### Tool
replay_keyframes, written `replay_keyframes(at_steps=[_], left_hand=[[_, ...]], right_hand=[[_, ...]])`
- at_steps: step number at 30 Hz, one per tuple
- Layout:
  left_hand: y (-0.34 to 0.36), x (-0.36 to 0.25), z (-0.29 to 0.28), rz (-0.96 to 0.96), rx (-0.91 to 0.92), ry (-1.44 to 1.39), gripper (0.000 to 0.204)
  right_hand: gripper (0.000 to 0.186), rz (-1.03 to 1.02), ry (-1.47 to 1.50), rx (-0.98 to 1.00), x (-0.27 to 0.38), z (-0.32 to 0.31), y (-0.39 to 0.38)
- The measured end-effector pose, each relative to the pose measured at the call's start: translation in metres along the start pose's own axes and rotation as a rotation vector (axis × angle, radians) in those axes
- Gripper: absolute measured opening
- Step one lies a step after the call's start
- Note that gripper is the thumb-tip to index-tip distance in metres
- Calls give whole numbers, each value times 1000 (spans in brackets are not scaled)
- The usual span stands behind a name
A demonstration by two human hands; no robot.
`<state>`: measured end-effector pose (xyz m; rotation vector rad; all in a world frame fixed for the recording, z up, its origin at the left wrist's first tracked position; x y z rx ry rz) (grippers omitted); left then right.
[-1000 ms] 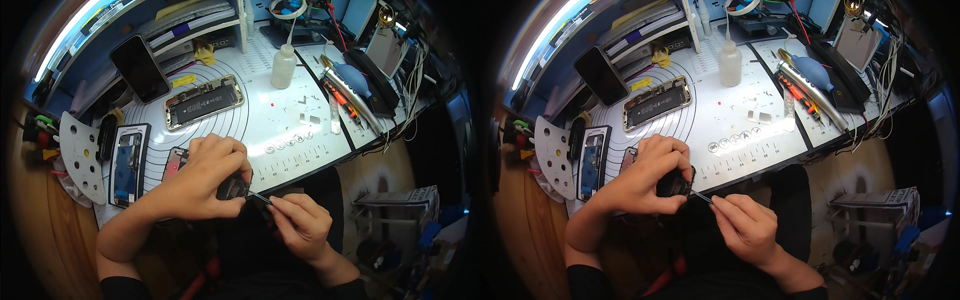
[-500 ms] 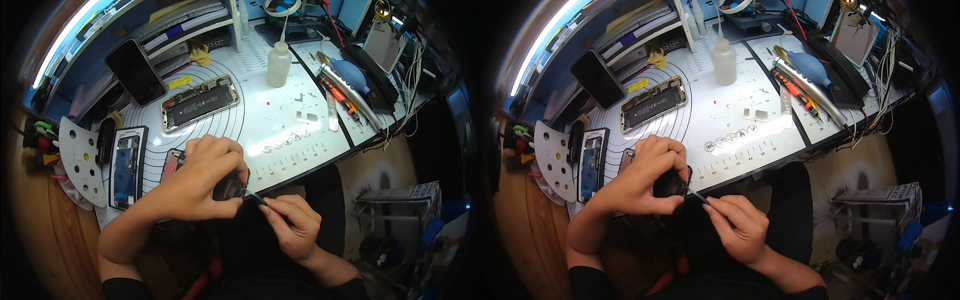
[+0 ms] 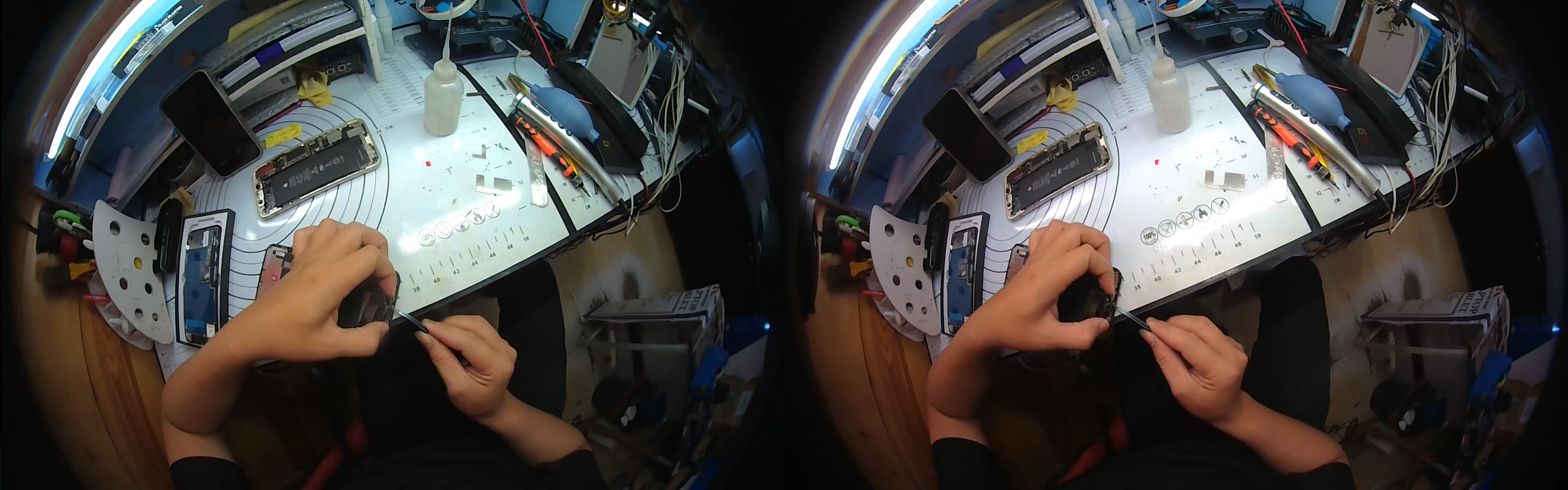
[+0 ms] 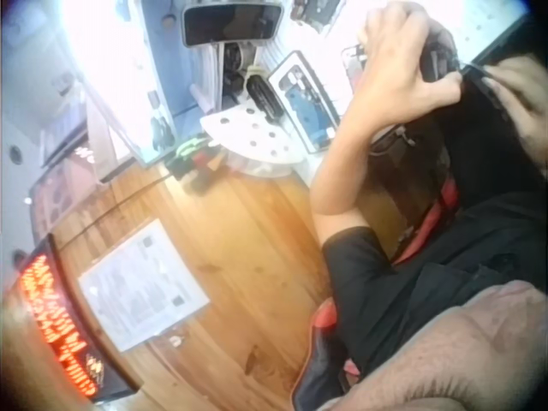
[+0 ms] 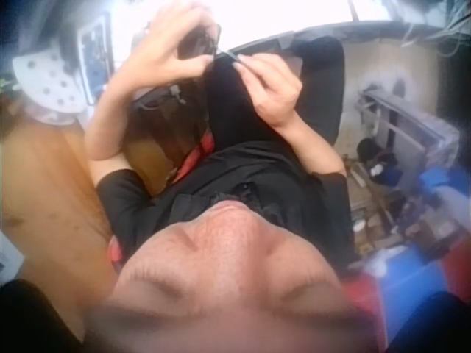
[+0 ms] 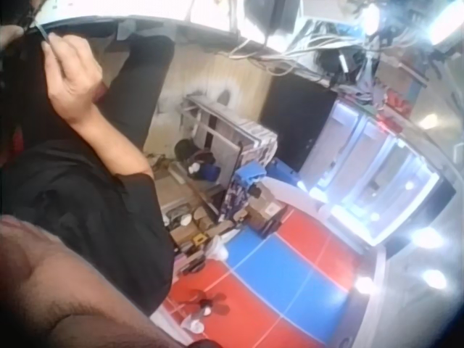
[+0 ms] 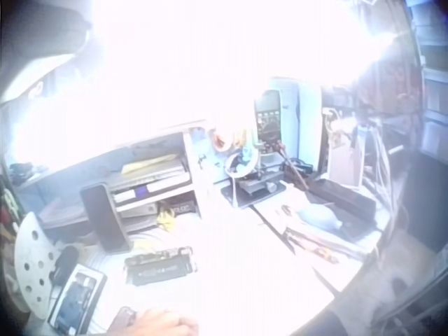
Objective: The person uses tweezers and a small tool to detach and handle internal components and connectors from a mobile phone screen and body.
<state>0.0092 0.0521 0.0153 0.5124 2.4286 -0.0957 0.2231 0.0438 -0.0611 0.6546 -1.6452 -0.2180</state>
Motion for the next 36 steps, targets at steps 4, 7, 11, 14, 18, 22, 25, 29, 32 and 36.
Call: replay_keyframes(at_steps=[4,7,11,14,18,22,25,29,32,36], left_hand=[[0,0,0,-1,-5,5,36],[0,1,0,-4,5,5,36],[1,-1,-1,-5,12,12,36],[1,0,-1,-1,15,14,36],[1,0,-1,0,13,23,38],[1,-1,-2,-8,18,32,41],[2,-2,-2,-22,29,26,41],[2,1,0,-29,31,27,42],[1,1,-1,-43,33,31,42],[2,-1,-2,-47,41,35,41]], right_hand=[[26,-49,-60,-15,3,-1,1],[27,-56,-83,-15,5,-1,1],[27,-55,-100,-18,7,-2,1],[27,-70,-122,-15,9,-2,2],[26,-5,-60,1,7,-1,4],[26,13,-2,-18,4,0,4],[26,22,7,-23,3,-1,3],[27,-8,-27,-24,4,-2,2],[28,-43,-64,-27,8,-3,3],[29,-60,-69,-35,8,-3,4]])
Point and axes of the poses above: each hand's wrist, its own y-axis towards the middle knuckle, its own z-axis out of the palm, x = y × z, the point moved 5 cm from there along y, towards the middle knuckle, and after that the axes turned 1 degree about y, right-handed, at the moved point
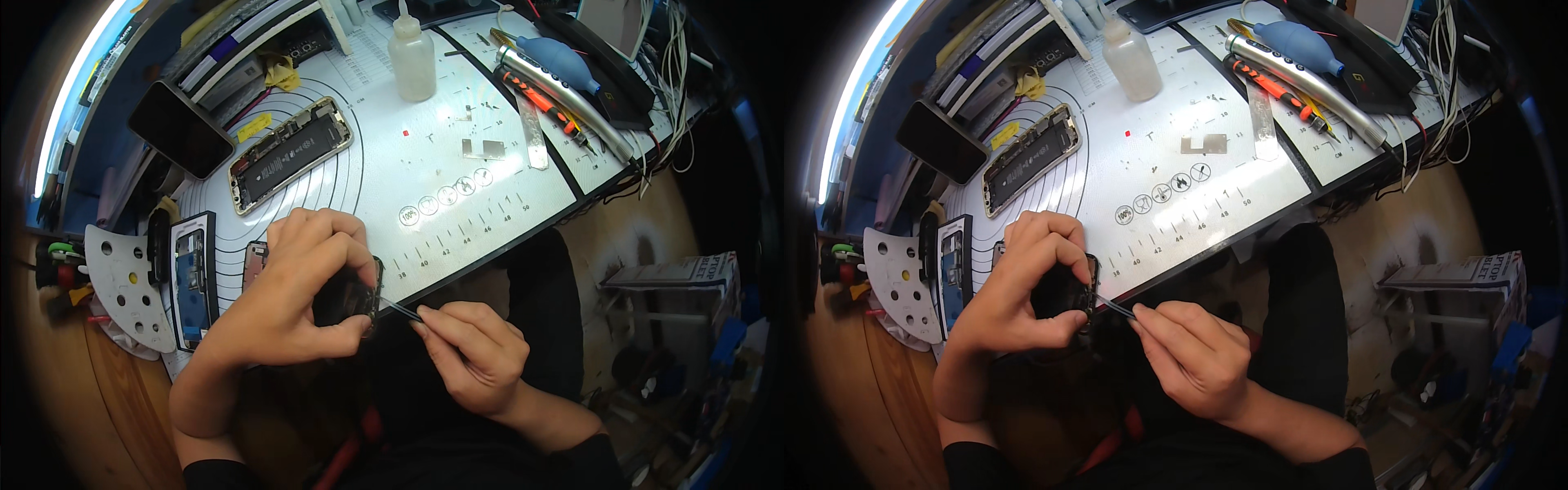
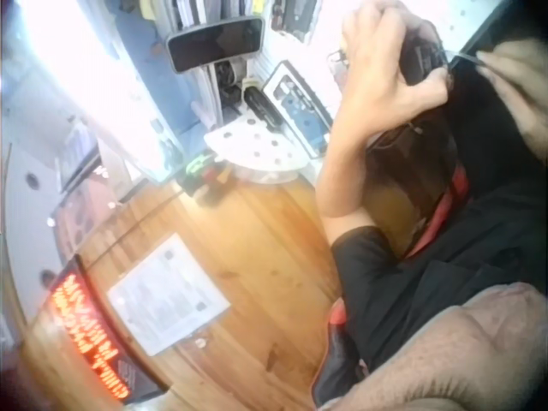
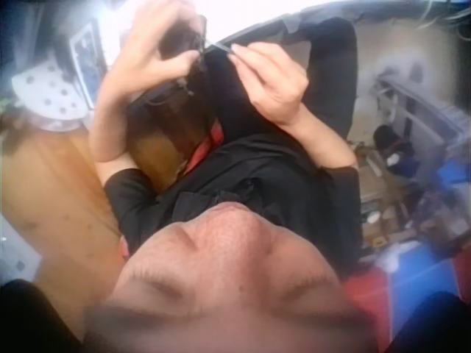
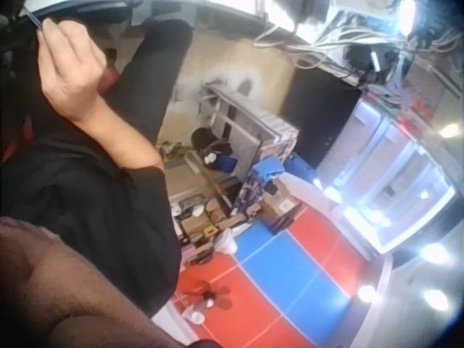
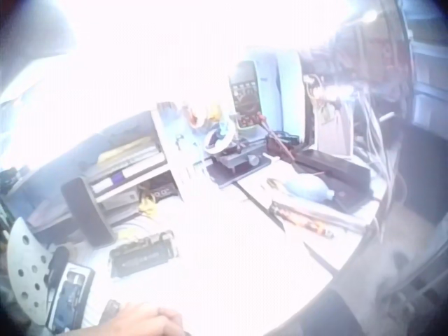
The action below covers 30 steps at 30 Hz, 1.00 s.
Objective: The person uses tweezers and a small tool to detach and handle internal components and connectors from a mobile phone screen and body.
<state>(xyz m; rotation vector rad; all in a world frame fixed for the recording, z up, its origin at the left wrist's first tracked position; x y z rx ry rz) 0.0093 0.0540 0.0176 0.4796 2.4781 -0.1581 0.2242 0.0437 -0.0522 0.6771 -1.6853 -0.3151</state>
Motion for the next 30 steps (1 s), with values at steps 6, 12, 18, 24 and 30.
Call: replay_keyframes(at_steps=[6,12,18,24,30], left_hand=[[0,0,0,8,13,-6,40],[1,0,0,-8,11,-9,41],[1,0,-1,-26,18,6,42],[1,0,-1,-25,19,8,43],[1,0,-1,-18,18,15,43]], right_hand=[[27,97,74,20,-3,2,1],[23,136,136,20,-6,2,1],[23,153,165,12,-5,3,2],[24,24,-13,29,5,-1,8],[23,157,93,57,1,-2,9]])
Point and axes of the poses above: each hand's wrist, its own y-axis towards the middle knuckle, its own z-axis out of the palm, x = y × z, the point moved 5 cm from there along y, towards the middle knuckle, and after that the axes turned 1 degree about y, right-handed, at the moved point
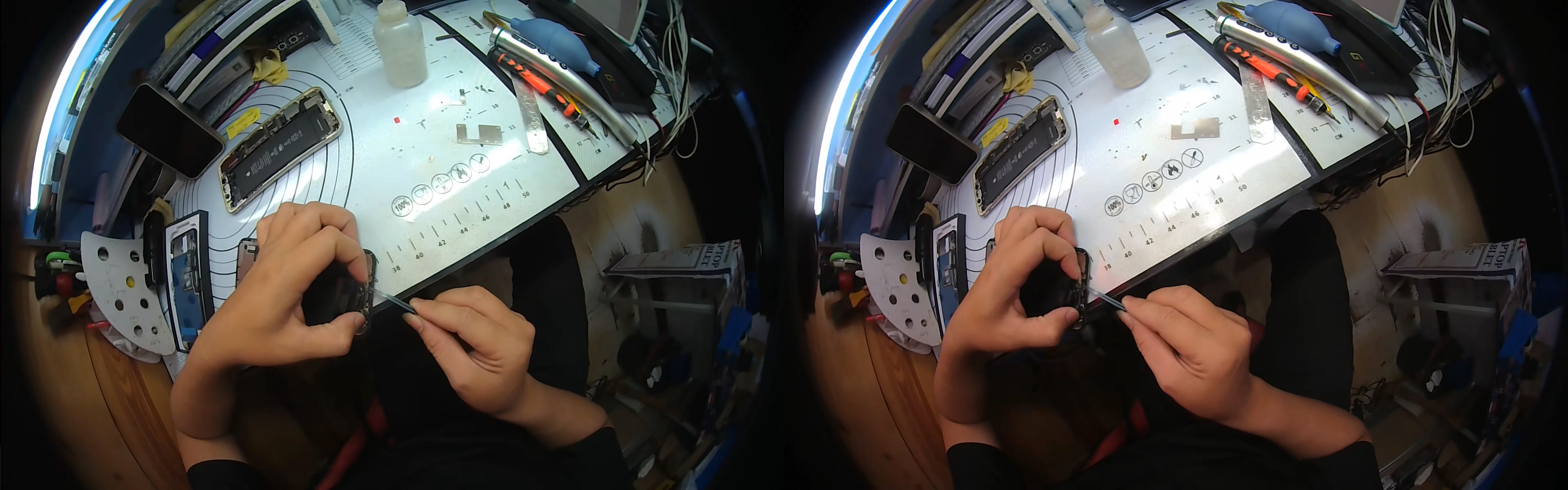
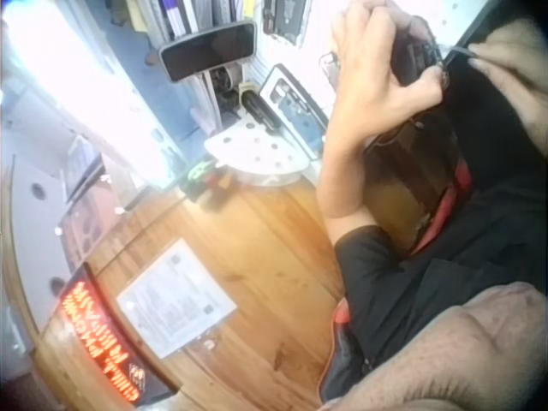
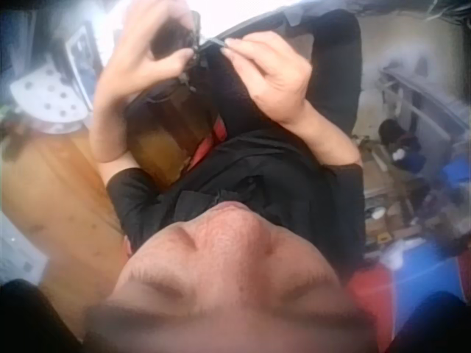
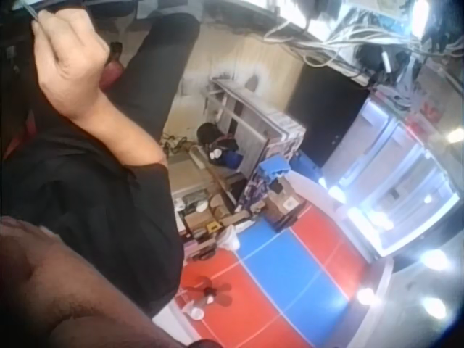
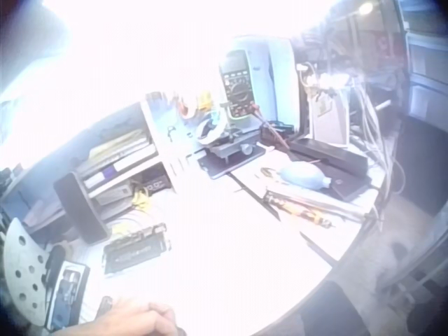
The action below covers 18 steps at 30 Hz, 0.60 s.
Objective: The person uses tweezers and a small tool to detach and handle internal components and connectors from a mobile phone screen and body.
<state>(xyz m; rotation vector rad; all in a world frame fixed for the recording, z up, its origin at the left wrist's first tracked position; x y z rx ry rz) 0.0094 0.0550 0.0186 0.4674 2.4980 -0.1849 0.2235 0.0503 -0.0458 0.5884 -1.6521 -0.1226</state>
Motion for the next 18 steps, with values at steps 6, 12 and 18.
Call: replay_keyframes(at_steps=[6,12,18], left_hand=[[-1,1,0,-6,1,-12,42],[-1,0,-3,-24,17,-34,43],[1,1,-3,-71,4,-157,42]], right_hand=[[20,88,99,27,-4,0,1],[20,111,118,31,-6,0,1],[20,71,75,32,-5,-2,2]])
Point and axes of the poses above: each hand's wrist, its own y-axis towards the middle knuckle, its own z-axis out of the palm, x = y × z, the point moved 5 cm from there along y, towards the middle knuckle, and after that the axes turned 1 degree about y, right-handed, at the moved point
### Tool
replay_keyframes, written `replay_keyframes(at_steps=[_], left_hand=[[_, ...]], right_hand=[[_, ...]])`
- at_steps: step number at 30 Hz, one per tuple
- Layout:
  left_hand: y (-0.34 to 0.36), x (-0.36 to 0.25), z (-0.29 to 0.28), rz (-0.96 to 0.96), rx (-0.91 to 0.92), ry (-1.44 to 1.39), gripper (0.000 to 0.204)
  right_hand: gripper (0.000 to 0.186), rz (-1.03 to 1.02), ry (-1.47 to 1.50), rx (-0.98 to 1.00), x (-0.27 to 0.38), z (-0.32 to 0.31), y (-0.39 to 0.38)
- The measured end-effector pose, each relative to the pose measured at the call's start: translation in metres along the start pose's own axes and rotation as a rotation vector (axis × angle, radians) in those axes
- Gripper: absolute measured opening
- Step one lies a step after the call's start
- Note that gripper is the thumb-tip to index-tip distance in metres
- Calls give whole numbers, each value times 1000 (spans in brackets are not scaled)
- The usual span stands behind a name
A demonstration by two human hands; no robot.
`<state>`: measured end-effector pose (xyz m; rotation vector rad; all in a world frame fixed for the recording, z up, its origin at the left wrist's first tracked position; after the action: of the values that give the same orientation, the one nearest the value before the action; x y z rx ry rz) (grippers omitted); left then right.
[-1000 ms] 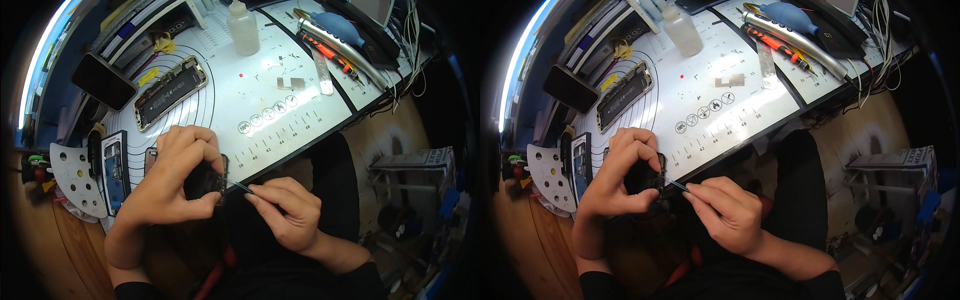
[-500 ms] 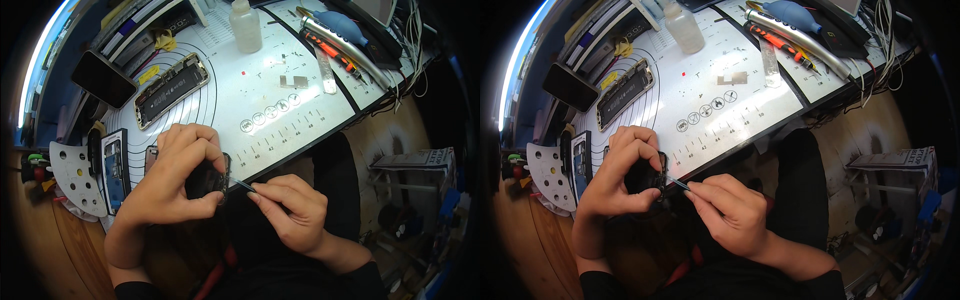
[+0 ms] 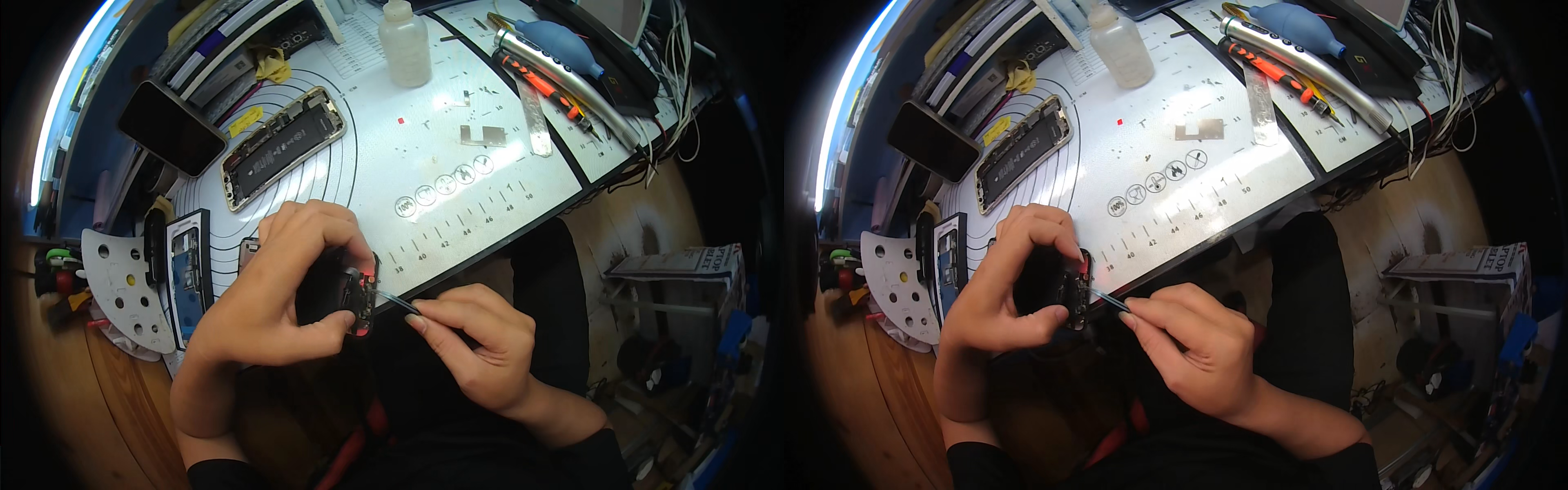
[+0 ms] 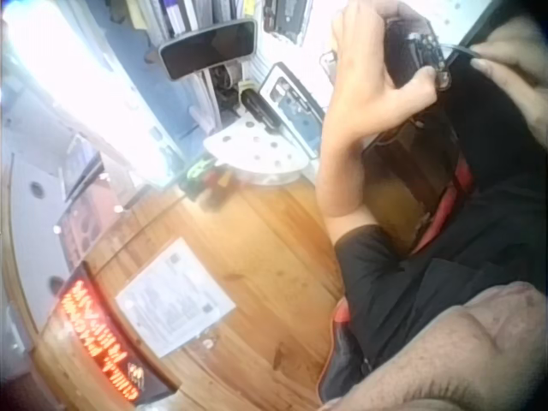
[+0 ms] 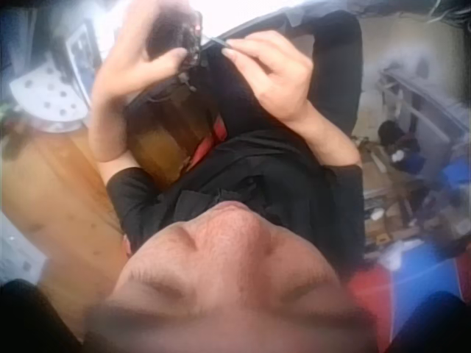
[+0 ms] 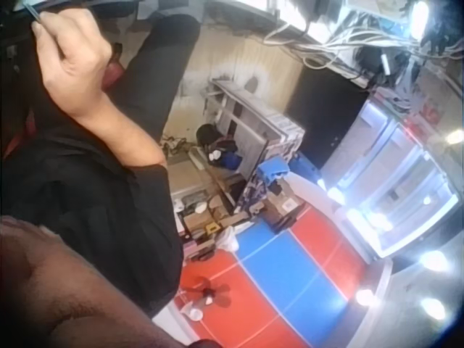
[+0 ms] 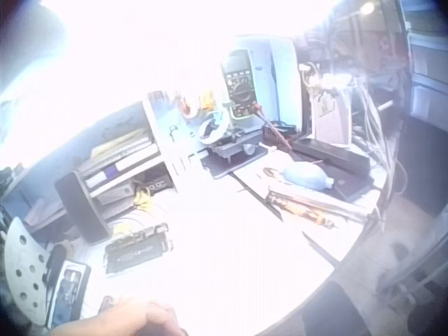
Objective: The person uses tweezers and a small tool to detach and handle internal components and connectors from a mobile phone screen and body.
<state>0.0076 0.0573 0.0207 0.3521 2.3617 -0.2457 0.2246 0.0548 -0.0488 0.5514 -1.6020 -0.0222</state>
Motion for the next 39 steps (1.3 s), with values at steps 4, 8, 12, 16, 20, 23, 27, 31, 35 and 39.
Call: replay_keyframes(at_steps=[4,8,12,16,20,23,27,31,35,39], left_hand=[[-1,-2,-5,52,12,-27,41],[-4,1,-7,78,10,24,37],[-5,0,-8,142,19,55,29],[-6,4,-5,203,-7,16,24],[-9,6,-8,211,-10,-31,26],[-10,8,-7,263,4,-22,35],[-8,12,-8,287,41,-18,44],[-9,12,-9,301,63,-10,45],[-9,13,-9,293,46,-45,45],[-9,12,-10,290,40,-43,45]], right_hand=[[23,-129,-110,-9,3,-1,0],[29,-190,-221,11,12,-10,0],[35,-216,-256,85,21,-13,-3],[36,-238,-303,125,20,-10,-14],[35,-229,-316,136,17,-6,-16],[36,-233,-325,132,17,-3,-16],[36,-231,-341,152,15,-1,-15],[35,-202,-311,142,8,2,-15],[34,-187,-292,117,4,3,-17],[34,-137,-256,127,-1,4,-20]])
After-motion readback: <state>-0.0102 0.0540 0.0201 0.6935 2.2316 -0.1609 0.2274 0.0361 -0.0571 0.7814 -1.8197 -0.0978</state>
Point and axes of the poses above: each hand's wrist, its own y-axis towards the middle knuckle, its own z-axis out of the palm, x = y × z, the point moved 5 cm from there along y, towards the middle knuckle, and after that the axes turned 1 degree about y, right-handed, at the moved point
